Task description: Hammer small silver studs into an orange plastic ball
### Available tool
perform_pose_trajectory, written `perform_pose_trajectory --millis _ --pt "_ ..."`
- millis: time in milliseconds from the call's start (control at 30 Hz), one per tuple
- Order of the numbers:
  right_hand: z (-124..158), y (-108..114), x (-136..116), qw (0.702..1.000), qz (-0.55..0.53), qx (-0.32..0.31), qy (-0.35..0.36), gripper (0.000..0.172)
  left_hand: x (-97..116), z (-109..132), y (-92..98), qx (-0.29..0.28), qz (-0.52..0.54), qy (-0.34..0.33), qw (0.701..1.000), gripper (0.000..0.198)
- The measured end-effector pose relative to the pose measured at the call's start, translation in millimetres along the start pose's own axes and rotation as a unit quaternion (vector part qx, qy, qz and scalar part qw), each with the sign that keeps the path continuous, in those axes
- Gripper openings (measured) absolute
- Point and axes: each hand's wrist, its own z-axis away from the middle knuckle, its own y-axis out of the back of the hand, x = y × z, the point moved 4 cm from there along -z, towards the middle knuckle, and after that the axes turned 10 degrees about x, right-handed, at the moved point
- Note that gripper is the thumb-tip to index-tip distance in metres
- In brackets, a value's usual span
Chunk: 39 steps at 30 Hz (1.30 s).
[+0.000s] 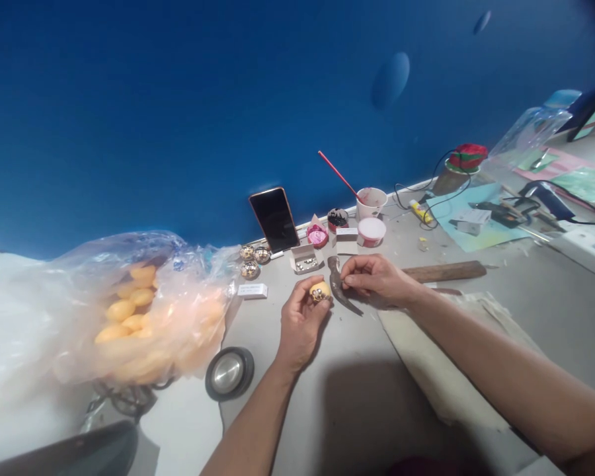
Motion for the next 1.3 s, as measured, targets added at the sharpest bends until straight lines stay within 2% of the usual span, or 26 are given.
perform_pose_trajectory --millis 167,333,567,700,867,1067,1300 --pt "0 -1 -1 1.000 0.002 0.002 -0.003 0.035 8 0 1.5 0.036 0.006 -0.039 0.999 0.032" --pt "1 0 1 1.000 -0.003 0.003 -0.005 0.031 -7 0 1.1 0.006 0.041 0.024 0.999 0.050" --pt "1 2 1 1.000 -0.008 0.013 -0.015 0.029 -16 -3 1.9 -0.013 0.065 0.053 0.996 0.053" --pt "7 -9 2 0.998 -0.052 0.010 -0.019 0.028 -14 -2 1.4 -0.001 0.086 0.057 0.995 0.053" --pt "15 -29 5 0.996 -0.085 -0.027 -0.024 0.026 -14 -1 -1.2 -0.013 0.093 0.061 0.994 0.047" --pt "11 -30 8 0.995 -0.100 0.013 -0.027 0.029 -13 -1 -2.1 -0.020 0.090 0.067 0.993 0.050" --pt "10 -30 10 0.993 -0.099 0.031 -0.052 0.034 -15 -3 0.3 -0.018 0.071 0.062 0.995 0.051"
